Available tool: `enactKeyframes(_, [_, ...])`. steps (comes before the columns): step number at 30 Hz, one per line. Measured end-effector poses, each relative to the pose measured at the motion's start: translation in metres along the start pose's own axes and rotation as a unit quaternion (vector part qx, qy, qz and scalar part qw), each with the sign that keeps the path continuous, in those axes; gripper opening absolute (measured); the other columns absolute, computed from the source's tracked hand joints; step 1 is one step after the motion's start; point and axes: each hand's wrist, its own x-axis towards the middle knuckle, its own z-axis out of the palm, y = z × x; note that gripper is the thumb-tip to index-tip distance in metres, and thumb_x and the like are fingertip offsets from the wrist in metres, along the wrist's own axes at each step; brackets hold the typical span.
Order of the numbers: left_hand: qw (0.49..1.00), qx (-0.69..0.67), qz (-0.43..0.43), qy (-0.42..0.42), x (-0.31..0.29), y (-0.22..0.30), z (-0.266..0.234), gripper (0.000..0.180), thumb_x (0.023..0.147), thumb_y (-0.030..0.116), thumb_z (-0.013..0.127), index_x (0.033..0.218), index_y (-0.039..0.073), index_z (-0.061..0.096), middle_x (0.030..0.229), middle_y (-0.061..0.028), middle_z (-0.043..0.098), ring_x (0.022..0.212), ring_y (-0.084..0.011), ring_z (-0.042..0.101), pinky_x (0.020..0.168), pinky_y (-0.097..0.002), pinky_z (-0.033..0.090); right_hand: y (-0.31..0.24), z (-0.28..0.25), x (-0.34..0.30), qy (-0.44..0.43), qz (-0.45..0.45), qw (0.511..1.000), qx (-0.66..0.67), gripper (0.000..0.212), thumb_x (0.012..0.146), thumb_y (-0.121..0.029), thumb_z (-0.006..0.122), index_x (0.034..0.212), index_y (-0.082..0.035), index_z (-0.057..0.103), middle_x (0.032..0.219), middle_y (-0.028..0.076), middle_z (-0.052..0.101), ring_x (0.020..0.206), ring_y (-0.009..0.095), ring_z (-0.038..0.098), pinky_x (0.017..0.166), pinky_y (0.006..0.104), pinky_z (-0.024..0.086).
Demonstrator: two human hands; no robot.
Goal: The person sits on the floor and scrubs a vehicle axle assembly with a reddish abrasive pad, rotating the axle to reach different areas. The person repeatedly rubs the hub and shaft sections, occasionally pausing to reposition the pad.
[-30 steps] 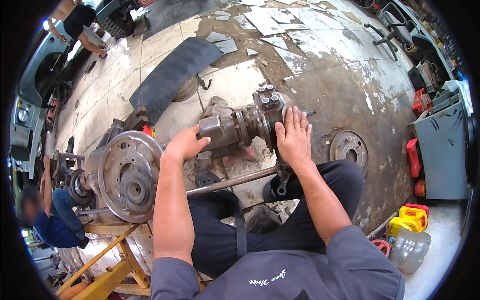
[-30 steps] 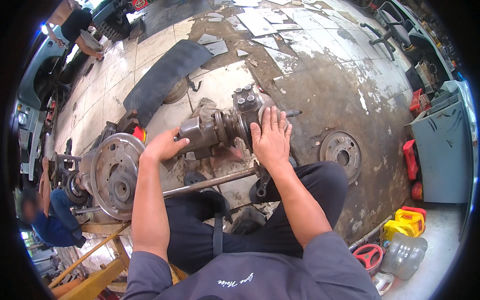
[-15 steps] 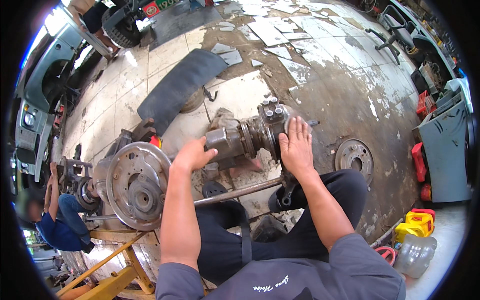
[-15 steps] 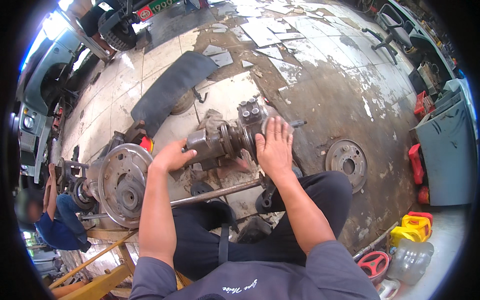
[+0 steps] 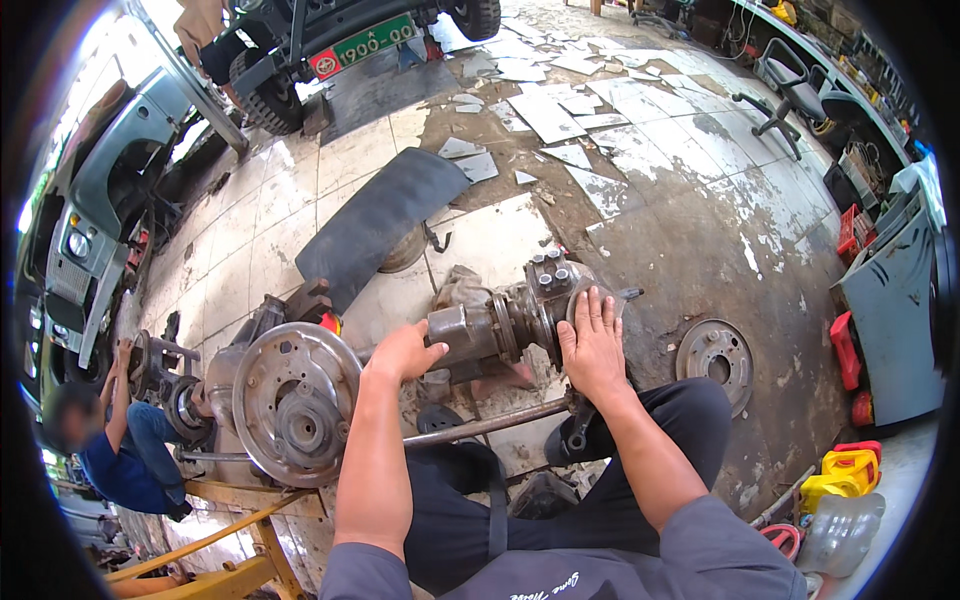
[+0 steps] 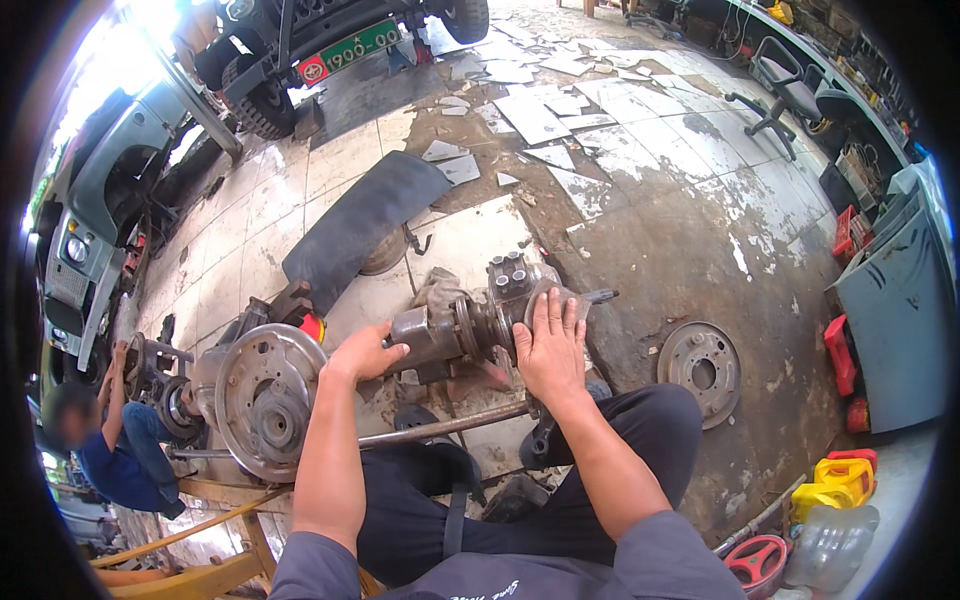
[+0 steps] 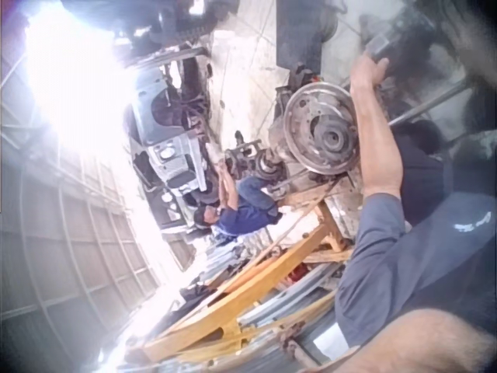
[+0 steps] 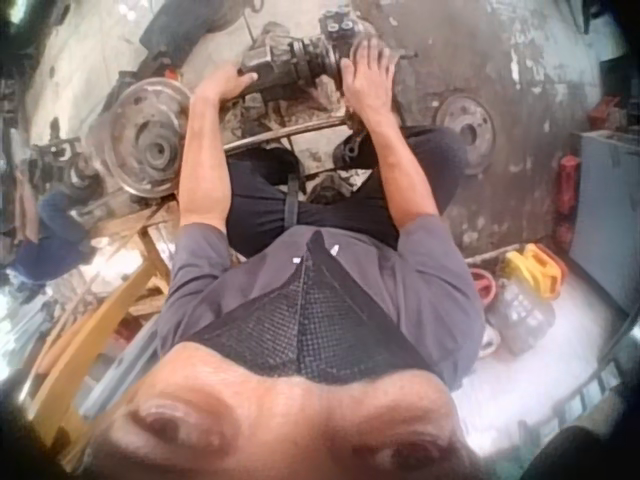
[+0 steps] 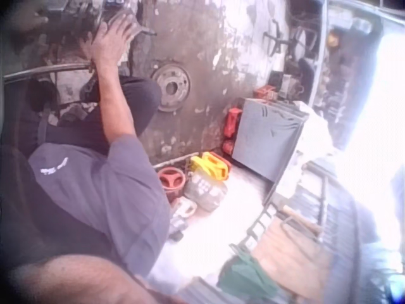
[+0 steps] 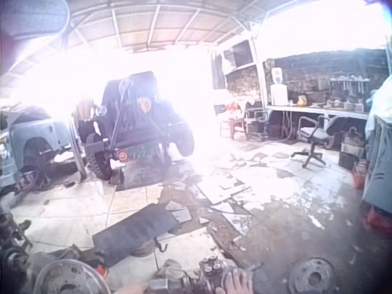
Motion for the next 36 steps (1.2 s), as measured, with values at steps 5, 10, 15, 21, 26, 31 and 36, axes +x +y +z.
enactKeyframes(5, [1.000,-0.013,-0.011,-0.011,0.000,0.001,-0.002,0.069,0.091,0.041,0.065,0.140,-0.004,0.048,0.133,-0.0275,0.058,0.125,-0.0386,0.056,0.108,-0.0415,0.042,-0.010,0.005,-0.019,-0.068,-0.074,0.992,-0.070,0.068,0.104,-0.049,0.034,0.150,0.002,0.036,0.161,0.021,0.025,0.149,0.043,0.019,0.119,0.0563,0.017])
enactKeyframes(10, [1.000,0.010,-0.003,0.000,0.001,-0.001,0.003,0.063,0.092,0.041,0.063,0.135,-0.004,0.052,0.119,-0.0262,0.065,0.113,-0.0392,0.062,0.098,-0.0456,0.048,-0.008,0.001,-0.012,-0.036,-0.045,0.997,-0.057,0.068,0.104,-0.050,0.033,0.150,0.001,0.037,0.161,0.020,0.025,0.150,0.042,0.017,0.120,0.0560,0.016])
enactKeyframes(15, [1.000,0.016,0.000,0.008,0.000,-0.004,0.004,0.064,0.092,0.042,0.062,0.136,-0.003,0.051,0.122,-0.0259,0.064,0.116,-0.0385,0.061,0.100,-0.0457,0.047,-0.004,-0.003,-0.005,-0.018,-0.039,0.998,-0.036,0.070,0.103,-0.050,0.037,0.150,0.002,0.037,0.160,0.021,0.027,0.149,0.043,0.018,0.119,0.0575,0.016])
enactKeyframes(21, [1.000,0.016,-0.004,-0.002,0.005,-0.007,0.006,0.063,0.092,0.043,0.061,0.136,-0.002,0.052,0.124,-0.0244,0.064,0.117,-0.0381,0.060,0.100,-0.0464,0.047,-0.006,0.004,-0.012,-0.042,-0.043,0.998,-0.028,0.073,0.102,-0.052,0.037,0.150,0.004,0.035,0.161,0.024,0.023,0.150,0.043,0.017,0.119,0.0581,0.017])
enactKeyframes(26, [1.000,0.011,-0.009,-0.016,0.003,-0.001,0.001,0.063,0.092,0.043,0.061,0.135,-0.002,0.052,0.125,-0.0234,0.064,0.118,-0.0380,0.060,0.100,-0.0464,0.047,-0.007,0.012,-0.018,-0.032,-0.067,0.996,-0.055,0.074,0.103,-0.052,0.037,0.151,0.004,0.032,0.161,0.025,0.021,0.150,0.044,0.014,0.120,0.0564,0.015])
enactKeyframes(31, [1.000,0.004,-0.005,-0.003,0.000,0.000,0.002,0.062,0.092,0.043,0.062,0.135,-0.002,0.053,0.123,-0.0255,0.064,0.116,-0.0397,0.061,0.100,-0.0457,0.047,0.006,0.007,0.011,0.039,-0.003,0.997,0.060,0.076,0.102,-0.052,0.040,0.150,0.006,0.032,0.160,0.029,0.018,0.149,0.047,0.015,0.118,0.0588,0.019])
enactKeyframes(36, [1.000,0.007,-0.016,-0.007,0.004,-0.002,0.005,0.061,0.092,0.044,0.062,0.132,-0.001,0.054,0.124,-0.0220,0.064,0.117,-0.0371,0.061,0.100,-0.0470,0.047,-0.005,0.009,-0.010,-0.027,-0.028,0.999,0.001,0.073,0.103,-0.048,0.039,0.152,0.005,0.026,0.161,0.027,0.017,0.149,0.048,0.013,0.118,0.0590,0.017])
